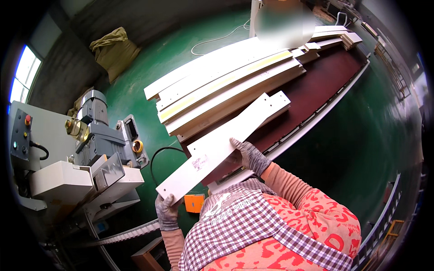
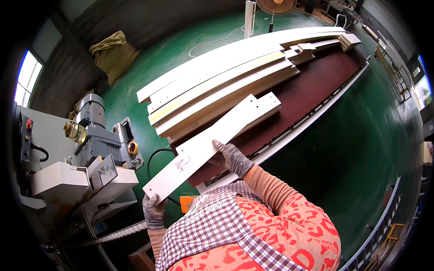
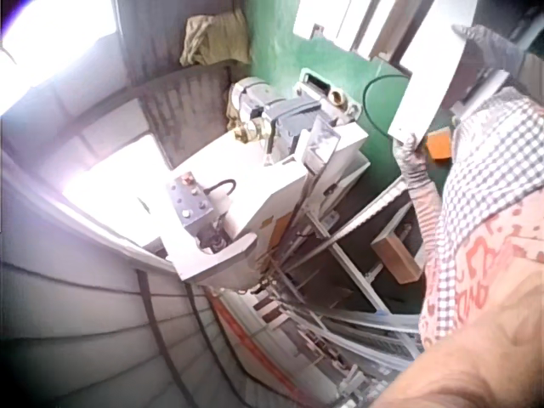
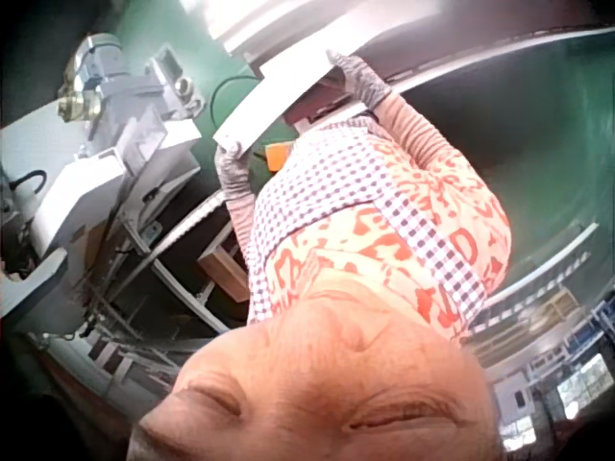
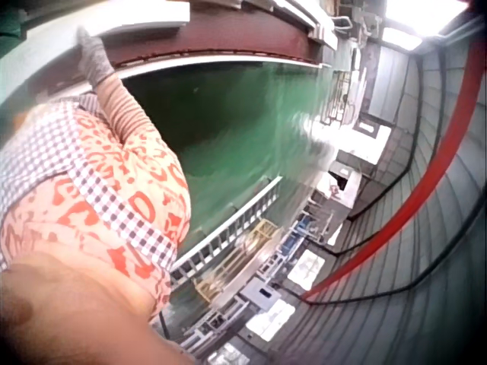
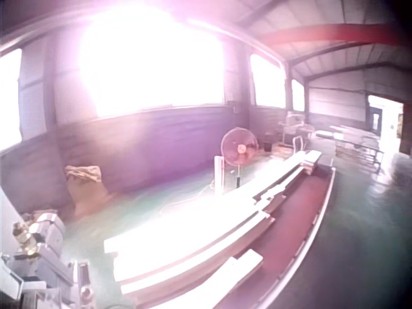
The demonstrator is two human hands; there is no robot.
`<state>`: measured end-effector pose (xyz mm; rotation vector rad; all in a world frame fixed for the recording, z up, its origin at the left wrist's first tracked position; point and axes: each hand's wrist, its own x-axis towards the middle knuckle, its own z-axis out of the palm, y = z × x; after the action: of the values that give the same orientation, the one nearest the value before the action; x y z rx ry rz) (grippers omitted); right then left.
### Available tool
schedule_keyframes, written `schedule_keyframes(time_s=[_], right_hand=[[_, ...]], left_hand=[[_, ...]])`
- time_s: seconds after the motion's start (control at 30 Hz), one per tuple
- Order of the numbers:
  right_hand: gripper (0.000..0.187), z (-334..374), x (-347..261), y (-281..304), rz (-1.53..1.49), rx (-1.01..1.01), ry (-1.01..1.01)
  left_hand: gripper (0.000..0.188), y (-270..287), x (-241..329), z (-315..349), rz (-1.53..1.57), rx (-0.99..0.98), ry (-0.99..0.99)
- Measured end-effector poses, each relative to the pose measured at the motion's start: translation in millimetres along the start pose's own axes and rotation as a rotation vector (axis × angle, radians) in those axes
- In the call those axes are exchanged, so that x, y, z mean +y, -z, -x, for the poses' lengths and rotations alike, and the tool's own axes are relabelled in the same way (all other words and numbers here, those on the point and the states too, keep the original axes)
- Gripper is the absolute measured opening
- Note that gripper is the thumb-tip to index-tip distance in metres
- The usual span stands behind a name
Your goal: The person operates a woodworking machine, feeding white rectangular wooden planks into the processing unit one by one. After the machine processes each plank, the person retrieves it and stacks it on a nearby table.
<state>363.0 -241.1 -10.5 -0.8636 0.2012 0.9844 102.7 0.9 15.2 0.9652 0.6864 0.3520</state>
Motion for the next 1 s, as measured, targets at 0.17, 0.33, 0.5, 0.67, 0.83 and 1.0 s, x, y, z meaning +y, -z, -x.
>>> schedule_keyframes(time_s=[0.17,0.33,0.5,0.67,0.83,1.0], right_hand=[[0.057,-21,-52,71,0.376,0.278,-0.094],[0.08,-49,-80,119,0.724,0.254,-0.157],[0.073,-49,-97,122,0.965,0.364,-0.179],[0.072,-30,-142,147,1.317,1.05,0.262],[0.087,-76,-187,246,0.82,0.845,0.409],[0.082,-76,-176,275,0.752,0.742,0.49]], left_hand=[[0.047,-56,-31,-92,-0.15,-0.103,0.149],[0.044,-68,-53,-152,-1.112,0.092,0.321],[0.065,-36,-98,-179,-1.019,0.013,-0.071],[0.071,-53,-99,-164,-0.595,0.025,0.128],[0.061,-17,-144,-192,-0.808,-0.033,-0.155],[0.053,-64,-116,-173,-0.747,0.02,-0.053]])
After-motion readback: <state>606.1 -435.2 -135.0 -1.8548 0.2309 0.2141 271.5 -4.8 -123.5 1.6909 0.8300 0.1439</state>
